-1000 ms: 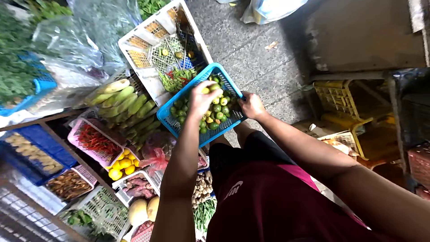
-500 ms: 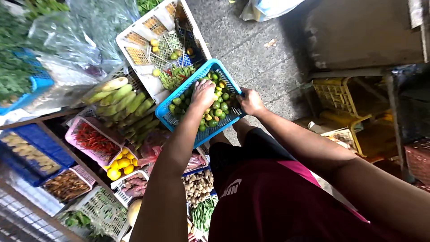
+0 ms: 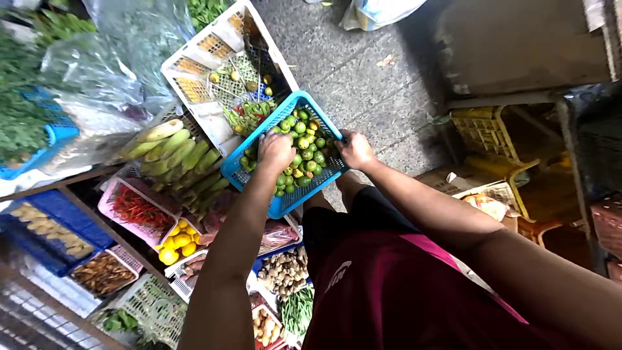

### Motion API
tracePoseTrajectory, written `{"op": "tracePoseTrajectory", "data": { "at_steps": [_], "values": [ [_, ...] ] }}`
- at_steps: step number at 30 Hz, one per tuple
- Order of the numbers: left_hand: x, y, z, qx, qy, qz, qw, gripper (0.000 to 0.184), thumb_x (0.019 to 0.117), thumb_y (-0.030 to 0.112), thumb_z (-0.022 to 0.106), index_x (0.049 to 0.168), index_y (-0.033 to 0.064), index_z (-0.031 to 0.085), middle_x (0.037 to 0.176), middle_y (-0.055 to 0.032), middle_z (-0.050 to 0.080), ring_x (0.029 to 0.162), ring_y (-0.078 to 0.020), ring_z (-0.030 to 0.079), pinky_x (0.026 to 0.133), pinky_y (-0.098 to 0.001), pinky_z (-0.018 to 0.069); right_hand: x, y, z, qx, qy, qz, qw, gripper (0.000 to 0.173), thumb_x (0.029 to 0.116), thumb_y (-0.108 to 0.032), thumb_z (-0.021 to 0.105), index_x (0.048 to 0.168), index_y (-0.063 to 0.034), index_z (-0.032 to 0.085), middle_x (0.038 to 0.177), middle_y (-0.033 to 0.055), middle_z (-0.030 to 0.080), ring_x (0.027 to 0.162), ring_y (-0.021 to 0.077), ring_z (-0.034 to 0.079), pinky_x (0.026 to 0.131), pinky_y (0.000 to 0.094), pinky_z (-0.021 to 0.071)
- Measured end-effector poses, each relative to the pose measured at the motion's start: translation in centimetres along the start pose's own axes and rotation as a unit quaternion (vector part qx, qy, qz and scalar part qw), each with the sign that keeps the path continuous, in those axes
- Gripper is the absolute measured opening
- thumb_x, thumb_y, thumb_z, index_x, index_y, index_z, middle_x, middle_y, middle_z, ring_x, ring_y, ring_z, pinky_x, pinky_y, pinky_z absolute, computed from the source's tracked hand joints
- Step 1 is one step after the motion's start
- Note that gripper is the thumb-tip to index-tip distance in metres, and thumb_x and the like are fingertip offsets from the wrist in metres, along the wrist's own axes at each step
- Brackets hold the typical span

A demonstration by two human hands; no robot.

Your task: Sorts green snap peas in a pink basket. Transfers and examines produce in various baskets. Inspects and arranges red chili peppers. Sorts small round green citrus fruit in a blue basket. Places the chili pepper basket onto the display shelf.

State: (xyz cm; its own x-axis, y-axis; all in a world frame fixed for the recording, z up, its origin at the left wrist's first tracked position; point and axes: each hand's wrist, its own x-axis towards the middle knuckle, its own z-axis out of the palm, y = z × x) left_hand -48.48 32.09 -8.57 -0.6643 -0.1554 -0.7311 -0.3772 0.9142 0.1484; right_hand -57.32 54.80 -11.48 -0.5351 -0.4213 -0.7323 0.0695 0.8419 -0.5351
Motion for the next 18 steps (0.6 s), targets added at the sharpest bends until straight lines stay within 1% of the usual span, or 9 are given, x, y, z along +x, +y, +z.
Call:
{"op": "tracePoseTrajectory", "data": {
  "at_steps": [2,4,7,8,10,12,14,16,18],
  "values": [
    [0.6,1.2,0.7,-0.083,0.059,0.024,0.994,0.03,0.0999,0.03,0.062,0.124,0.0141,0.072,0.13,-0.0087,0.068,0.131,-0.0292,0.057,0.114,-0.0522,0.0429,-0.1,0.0,0.0,-0.002,0.002,0.001,1.0,0.026,0.103,-0.023,0.056,0.122,-0.0122,0.07,0.103,0.0156,0.073,0.098,0.0337,0.071,0.086,0.0605,0.0554],
    [2.0,4.1,1.9,-0.165,0.093,0.033,0.981,0.04,0.0982,0.018,0.062,0.137,0.0125,0.064,0.145,-0.0102,0.059,0.139,-0.029,0.052,0.116,-0.0499,0.0434,-0.1,0.0,0.0,0.0,0.002,-0.004,1.0,0.026,0.1033,-0.022,0.055,0.122,-0.0105,0.07,0.101,0.0167,0.073,0.096,0.0348,0.071,0.085,0.0614,0.055],
    [3.3,7.8,5.2,-0.205,0.125,-0.005,0.971,0.051,0.0935,0.018,0.064,0.144,0.0117,0.057,0.159,-0.0096,0.045,0.141,-0.0307,0.049,0.113,-0.0508,0.0438,-0.1,-0.2,0.1,0.0,0.003,-0.003,1.0,0.026,0.1033,-0.022,0.055,0.12,-0.0093,0.07,0.099,0.0176,0.073,0.095,0.0361,0.071,0.084,0.0631,0.0546],
    [2.9,8.3,5.9,-0.212,0.145,0.0,0.966,0.05,0.0932,0.019,0.064,0.142,0.0125,0.059,0.158,-0.0081,0.047,0.14,-0.0298,0.049,0.113,-0.0497,0.0436,-0.1,-0.1,0.1,-0.002,0.003,-0.001,1.0,0.026,0.1033,-0.023,0.055,0.12,-0.009,0.069,0.099,0.0178,0.072,0.094,0.0362,0.071,0.084,0.0633,0.0545],
    [0.6,7.9,6.5,-0.261,0.189,0.049,0.945,0.038,0.0944,0.017,0.066,0.132,0.0142,0.067,0.144,-0.0055,0.058,0.133,-0.0245,0.055,0.112,-0.0455,0.0469,-0.2,-0.3,0.1,-0.006,0.01,-0.002,1.0,0.025,0.1031,-0.022,0.056,0.119,-0.0085,0.07,0.098,0.0185,0.072,0.093,0.0369,0.071,0.083,0.0638,0.0541],
    [-2.9,6.7,6.5,-0.302,0.219,0.067,0.925,0.029,0.0982,0.016,0.064,0.126,0.0125,0.07,0.135,-0.0067,0.065,0.13,-0.0231,0.058,0.112,-0.0453,0.048,-0.2,-0.5,-0.1,-0.009,0.01,-0.001,1.0,0.025,0.1032,-0.022,0.056,0.12,-0.0089,0.07,0.1,0.0189,0.072,0.096,0.0375,0.07,0.085,0.0641,0.0534],
    [-5.0,4.1,7.0,-0.302,0.271,-0.001,0.914,0.027,0.098,0.015,0.063,0.123,0.0121,0.073,0.134,-0.0057,0.066,0.131,-0.0225,0.057,0.112,-0.0439,0.0472,0.0,-0.6,-0.2,-0.008,0.008,0.001,1.0,0.025,0.1037,-0.023,0.057,0.122,-0.01,0.069,0.102,0.0179,0.073,0.097,0.0366,0.071,0.086,0.0631,0.0538],
    [-4.9,1.2,7.9,-0.275,0.302,-0.058,0.911,0.029,0.0976,0.011,0.059,0.123,0.0109,0.072,0.135,-0.0069,0.065,0.131,-0.025,0.057,0.113,-0.0453,0.0454,0.0,-0.8,-0.2,-0.011,0.007,0.001,1.0,0.025,0.1042,-0.023,0.056,0.121,-0.01,0.069,0.101,0.018,0.072,0.096,0.0366,0.07,0.086,0.063,0.0536],
    [-3.7,0.0,8.0,-0.23,0.294,-0.021,0.928,0.032,0.097,0.004,0.055,0.123,0.0107,0.073,0.137,-0.0049,0.065,0.131,-0.0242,0.057,0.112,-0.043,0.0465,0.0,-0.9,-0.3,-0.015,0.006,0.002,1.0,0.025,0.1041,-0.023,0.055,0.122,-0.0097,0.068,0.102,0.0185,0.072,0.096,0.0365,0.07,0.086,0.0626,0.054]
  ]
}}
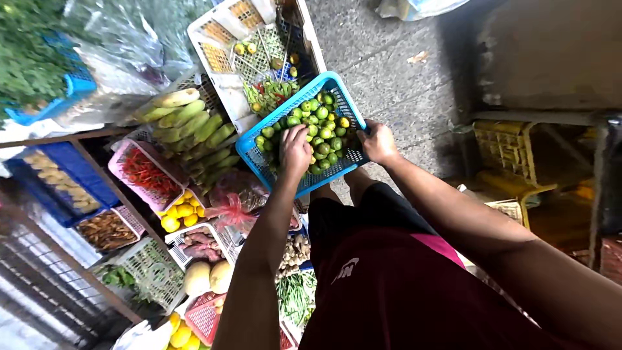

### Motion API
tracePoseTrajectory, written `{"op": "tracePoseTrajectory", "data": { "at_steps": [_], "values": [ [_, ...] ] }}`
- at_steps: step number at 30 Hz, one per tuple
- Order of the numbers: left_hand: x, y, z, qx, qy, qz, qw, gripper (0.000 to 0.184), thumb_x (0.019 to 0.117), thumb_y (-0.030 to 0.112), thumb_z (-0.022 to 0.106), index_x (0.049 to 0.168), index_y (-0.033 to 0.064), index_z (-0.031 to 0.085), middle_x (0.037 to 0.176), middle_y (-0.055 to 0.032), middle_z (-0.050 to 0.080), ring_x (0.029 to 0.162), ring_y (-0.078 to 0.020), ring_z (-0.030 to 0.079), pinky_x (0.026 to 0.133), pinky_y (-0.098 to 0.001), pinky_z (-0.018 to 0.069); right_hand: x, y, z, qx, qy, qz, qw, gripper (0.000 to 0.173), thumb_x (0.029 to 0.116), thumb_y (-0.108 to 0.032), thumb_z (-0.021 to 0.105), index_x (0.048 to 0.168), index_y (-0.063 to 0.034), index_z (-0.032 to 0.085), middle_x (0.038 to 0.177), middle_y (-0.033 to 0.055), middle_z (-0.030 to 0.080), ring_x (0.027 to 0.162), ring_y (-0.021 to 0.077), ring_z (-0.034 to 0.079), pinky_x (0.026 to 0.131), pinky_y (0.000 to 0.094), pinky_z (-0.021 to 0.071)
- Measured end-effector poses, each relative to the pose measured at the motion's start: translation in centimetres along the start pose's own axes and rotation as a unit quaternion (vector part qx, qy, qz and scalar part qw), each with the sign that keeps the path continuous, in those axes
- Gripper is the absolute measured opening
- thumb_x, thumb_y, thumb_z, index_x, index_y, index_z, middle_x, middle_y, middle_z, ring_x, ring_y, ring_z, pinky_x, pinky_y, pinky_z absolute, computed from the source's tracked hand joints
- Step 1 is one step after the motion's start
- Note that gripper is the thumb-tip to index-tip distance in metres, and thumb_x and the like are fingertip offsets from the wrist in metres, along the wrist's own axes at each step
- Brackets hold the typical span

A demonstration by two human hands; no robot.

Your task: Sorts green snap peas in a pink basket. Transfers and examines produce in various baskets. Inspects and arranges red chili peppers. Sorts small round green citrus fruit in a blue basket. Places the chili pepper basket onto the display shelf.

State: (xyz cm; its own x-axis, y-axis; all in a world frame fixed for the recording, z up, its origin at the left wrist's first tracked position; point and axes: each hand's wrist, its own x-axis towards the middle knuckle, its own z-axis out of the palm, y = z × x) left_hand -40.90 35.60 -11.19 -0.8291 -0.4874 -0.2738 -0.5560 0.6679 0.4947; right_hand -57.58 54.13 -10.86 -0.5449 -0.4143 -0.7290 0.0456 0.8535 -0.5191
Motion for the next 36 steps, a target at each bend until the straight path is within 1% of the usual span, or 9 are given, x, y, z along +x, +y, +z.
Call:
{"op": "tracePoseTrajectory", "data": {
  "at_steps": [3,8,11,16,20,22,26,32,36],
  "values": [
    [3.5,1.3,0.0,0.136,-0.178,0.039,0.974,0.05,0.0948,0.004,0.058,0.144,0.0121,0.058,0.156,-0.0051,0.05,0.143,-0.0284,0.046,0.115,-0.0485,0.0412,0.1,-0.1,0.0,-0.002,0.005,0.0,1.0,0.025,0.103,-0.022,0.056,0.121,-0.0094,0.069,0.1,0.0182,0.072,0.095,0.0363,0.071,0.085,0.0619,0.0541],
    [5.9,3.8,-1.7,0.268,-0.317,0.004,0.91,0.054,0.0784,0.012,0.08,0.13,0.0094,0.067,0.15,-0.0133,0.048,0.131,-0.0387,0.052,0.102,-0.0587,0.0494,0.2,-0.2,0.2,-0.004,0.007,0.0,1.0,0.026,0.1024,-0.023,0.056,0.121,-0.0109,0.069,0.103,0.0164,0.073,0.097,0.0345,0.071,0.086,0.0612,0.0546],
    [5.8,4.3,-3.5,0.273,-0.351,-0.015,0.896,0.055,0.0843,0.007,0.077,0.138,0.008,0.062,0.153,-0.0197,0.045,0.119,-0.0439,0.06,0.09,-0.0603,0.0566,0.2,-0.4,0.0,-0.001,0.005,0.005,1.0,0.027,0.1026,-0.024,0.056,0.123,-0.0116,0.069,0.105,0.0164,0.073,0.099,0.0347,0.07,0.087,0.0612,0.0541],
    [5.1,1.0,-7.6,0.007,-0.204,-0.066,0.977,0.031,0.0981,0.026,0.067,0.124,0.0097,0.067,0.12,-0.0118,0.07,0.11,-0.0279,0.069,0.097,-0.0534,0.0564,0.5,-0.2,0.2,0.011,0.02,-0.008,1.0,0.026,0.1024,-0.023,0.057,0.121,-0.0101,0.07,0.103,0.0168,0.073,0.097,0.0341,0.071,0.087,0.0606,0.0544],
    [4.4,-0.7,-9.7,-0.244,-0.019,-0.2,0.949,0.05,0.1079,0.048,0.047,0.132,0.0072,0.061,0.103,-0.0086,0.074,0.082,-0.0183,0.073,0.075,-0.0394,0.0624,0.3,-0.1,0.4,0.002,0.012,-0.001,1.0,0.027,0.1037,-0.023,0.055,0.123,-0.0101,0.069,0.103,0.0174,0.072,0.097,0.0355,0.07,0.087,0.0616,0.0537],
    [2.4,0.2,-8.3,-0.184,-0.064,-0.188,0.963,0.042,0.1091,0.037,0.047,0.117,0.0015,0.068,0.102,-0.0107,0.074,0.091,-0.021,0.072,0.086,-0.0443,0.0602,0.3,-0.2,0.3,-0.002,0.014,-0.002,1.0,0.026,0.1037,-0.024,0.056,0.122,-0.0102,0.069,0.101,0.0174,0.072,0.096,0.0354,0.07,0.085,0.0621,0.0538],
    [-1.6,0.9,-1.0,0.138,-0.212,-0.002,0.967,0.026,0.1001,0.017,0.056,0.119,0.009,0.071,0.132,-0.0092,0.064,0.132,-0.0294,0.054,0.11,-0.0508,0.0441,0.2,-0.4,0.2,-0.012,0.013,-0.002,1.0,0.026,0.1033,-0.023,0.056,0.121,-0.0088,0.069,0.101,0.0183,0.072,0.096,0.0363,0.07,0.085,0.0622,0.0541],
    [-1.0,2.7,0.0,0.235,-0.29,-0.033,0.927,0.049,0.0955,0.025,0.061,0.141,0.0084,0.06,0.154,-0.011,0.049,0.136,-0.036,0.048,0.109,-0.0576,0.0396,0.3,-0.5,0.5,-0.018,0.025,0.009,1.0,0.027,0.103,-0.025,0.056,0.12,-0.0093,0.07,0.102,0.0194,0.072,0.097,0.0379,0.07,0.085,0.065,0.0524],
    [-0.4,3.3,-0.5,0.22,-0.3,-0.09,0.924,0.049,0.0928,0.029,0.064,0.139,0.0146,0.062,0.152,-0.0097,0.05,0.138,-0.0362,0.046,0.111,-0.0596,0.0385,0.2,-0.5,0.8,-0.002,0.023,0.006,1.0,0.026,0.1022,-0.024,0.056,0.117,-0.0092,0.07,0.099,0.0184,0.072,0.093,0.0362,0.07,0.082,0.064,0.0536]
  ]
}}
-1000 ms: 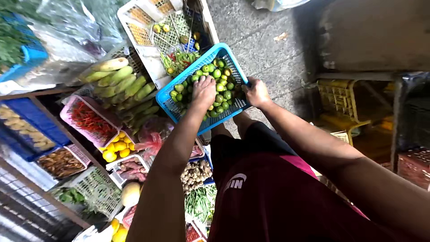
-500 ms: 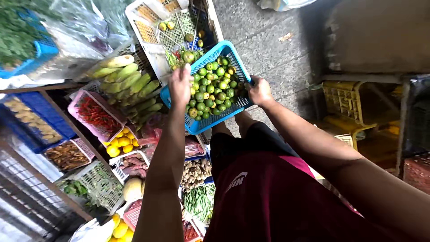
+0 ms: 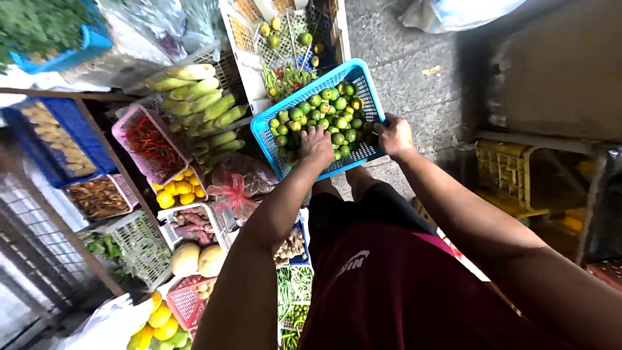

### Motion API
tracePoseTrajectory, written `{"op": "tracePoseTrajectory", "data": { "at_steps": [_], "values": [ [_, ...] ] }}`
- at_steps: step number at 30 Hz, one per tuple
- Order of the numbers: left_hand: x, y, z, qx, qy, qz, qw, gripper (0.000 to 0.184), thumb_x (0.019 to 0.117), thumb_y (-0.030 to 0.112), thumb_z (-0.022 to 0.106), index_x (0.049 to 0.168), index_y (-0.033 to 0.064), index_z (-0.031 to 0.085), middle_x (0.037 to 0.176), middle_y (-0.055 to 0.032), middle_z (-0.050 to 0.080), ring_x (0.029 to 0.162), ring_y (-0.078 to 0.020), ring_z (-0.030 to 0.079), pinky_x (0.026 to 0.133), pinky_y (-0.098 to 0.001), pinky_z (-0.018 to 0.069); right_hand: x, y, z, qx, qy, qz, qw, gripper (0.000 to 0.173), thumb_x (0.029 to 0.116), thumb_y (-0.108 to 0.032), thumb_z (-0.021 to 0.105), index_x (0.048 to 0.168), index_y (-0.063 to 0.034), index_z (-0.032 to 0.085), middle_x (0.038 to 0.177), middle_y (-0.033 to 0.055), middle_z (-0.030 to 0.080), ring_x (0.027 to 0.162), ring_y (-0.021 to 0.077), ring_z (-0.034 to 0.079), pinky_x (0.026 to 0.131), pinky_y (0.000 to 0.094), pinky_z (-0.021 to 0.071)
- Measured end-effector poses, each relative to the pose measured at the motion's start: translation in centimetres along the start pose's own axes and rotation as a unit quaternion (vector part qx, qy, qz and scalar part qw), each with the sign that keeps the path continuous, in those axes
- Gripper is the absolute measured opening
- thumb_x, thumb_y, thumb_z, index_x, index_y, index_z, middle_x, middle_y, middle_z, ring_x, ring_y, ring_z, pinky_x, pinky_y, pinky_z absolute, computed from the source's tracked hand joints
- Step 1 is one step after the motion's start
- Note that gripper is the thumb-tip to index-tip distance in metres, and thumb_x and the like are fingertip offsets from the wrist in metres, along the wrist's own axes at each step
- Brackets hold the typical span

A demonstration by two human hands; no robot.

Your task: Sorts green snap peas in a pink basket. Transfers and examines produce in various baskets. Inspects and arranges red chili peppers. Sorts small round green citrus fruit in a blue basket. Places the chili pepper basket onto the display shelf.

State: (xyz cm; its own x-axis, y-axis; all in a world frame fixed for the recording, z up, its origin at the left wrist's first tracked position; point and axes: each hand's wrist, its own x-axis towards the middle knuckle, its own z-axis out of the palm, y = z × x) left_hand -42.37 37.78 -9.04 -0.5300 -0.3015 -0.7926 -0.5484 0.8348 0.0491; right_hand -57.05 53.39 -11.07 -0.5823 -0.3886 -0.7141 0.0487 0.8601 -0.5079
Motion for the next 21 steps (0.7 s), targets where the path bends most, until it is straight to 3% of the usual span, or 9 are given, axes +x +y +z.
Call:
{"op": "tracePoseTrajectory", "data": {
  "at_steps": [2,5,7,9,13,16,19,21],
  "values": [
    [0.6,0.4,-0.7,-0.024,0.012,-0.03,0.999,0.046,0.0932,0.026,0.063,0.138,0.0126,0.064,0.149,-0.0143,0.052,0.137,-0.0375,0.048,0.11,-0.0581,0.0405,0.0,-0.1,0.0,0.002,-0.002,0.001,1.0,0.026,0.102,-0.024,0.058,0.118,-0.008,0.07,0.101,0.0195,0.072,0.094,0.0368,0.07,0.084,0.0647,0.0535],
    [1.0,1.0,-0.8,-0.037,-0.003,-0.047,0.998,0.055,0.0856,0.014,0.073,0.139,0.0083,0.062,0.152,-0.0182,0.047,0.136,-0.0433,0.046,0.105,-0.06,0.0463,0.1,0.0,0.0,0.006,0.002,0.007,1.0,0.025,0.1016,-0.024,0.058,0.116,-0.0083,0.071,0.099,0.0182,0.072,0.093,0.036,0.07,0.083,0.0638,0.0535],
    [0.8,1.0,-0.4,-0.025,-0.011,-0.047,0.999,0.053,0.0827,0.015,0.077,0.134,0.0089,0.066,0.153,-0.0146,0.046,0.138,-0.0436,0.044,0.099,-0.0597,0.0516,0.3,0.0,0.0,0.013,0.002,0.009,1.0,0.024,0.1017,-0.024,0.058,0.115,-0.009,0.071,0.099,0.0175,0.072,0.093,0.0351,0.07,0.082,0.0628,0.0536],
    [0.6,0.7,0.2,-0.018,-0.004,-0.047,0.999,0.045,0.0855,0.016,0.072,0.131,0.0116,0.069,0.153,-0.0118,0.047,0.138,-0.0421,0.043,0.096,-0.06,0.0516,0.3,-0.1,0.0,0.023,0.003,0.019,1.0,0.024,0.1005,-0.023,0.059,0.115,-0.0091,0.071,0.099,0.0174,0.072,0.093,0.0349,0.07,0.082,0.0624,0.0537],
    [0.5,0.8,0.8,-0.051,0.022,-0.059,0.997,0.055,0.0851,0.011,0.073,0.139,0.0121,0.061,0.145,-0.0145,0.053,0.135,-0.0423,0.046,0.094,-0.0588,0.0534,0.8,-0.3,0.1,0.061,-0.01,0.061,0.996,0.027,0.0971,-0.025,0.063,0.119,-0.0122,0.071,0.104,0.0149,0.072,0.098,0.032,0.07,0.086,0.0604,0.0546],
    [1.0,-0.5,1.5,-0.065,0.051,-0.03,0.996,0.048,0.089,0.011,0.07,0.136,0.0154,0.063,0.139,-0.0102,0.058,0.134,-0.0389,0.05,0.091,-0.0531,0.0581,1.3,-0.3,0.3,0.068,-0.01,0.063,0.996,0.026,0.0964,-0.025,0.063,0.118,-0.0129,0.072,0.103,0.0144,0.073,0.097,0.0308,0.07,0.085,0.0602,0.055],
    [1.2,-1.9,1.8,-0.075,0.054,0.004,0.996,0.038,0.0898,0.022,0.071,0.127,0.0155,0.07,0.141,-0.0084,0.057,0.136,-0.0367,0.048,0.095,-0.0528,0.0559,1.4,-0.6,0.3,0.073,-0.013,0.068,0.995,0.025,0.0976,-0.026,0.063,0.118,-0.0126,0.072,0.103,0.015,0.073,0.096,0.0317,0.071,0.084,0.0609,0.0551],
    [0.1,-1.6,2.1,-0.103,0.045,0.009,0.994,0.042,0.0883,0.022,0.075,0.128,0.0113,0.068,0.145,-0.0137,0.055,0.138,-0.0399,0.046,0.101,-0.0562,0.0534,0.6,0.0,0.3,0.074,-0.018,0.061,0.995,0.025,0.0998,-0.026,0.062,0.117,-0.0102,0.071,0.1,0.0171,0.072,0.091,0.0337,0.07,0.08,0.0615,0.0555]
  ]
}}
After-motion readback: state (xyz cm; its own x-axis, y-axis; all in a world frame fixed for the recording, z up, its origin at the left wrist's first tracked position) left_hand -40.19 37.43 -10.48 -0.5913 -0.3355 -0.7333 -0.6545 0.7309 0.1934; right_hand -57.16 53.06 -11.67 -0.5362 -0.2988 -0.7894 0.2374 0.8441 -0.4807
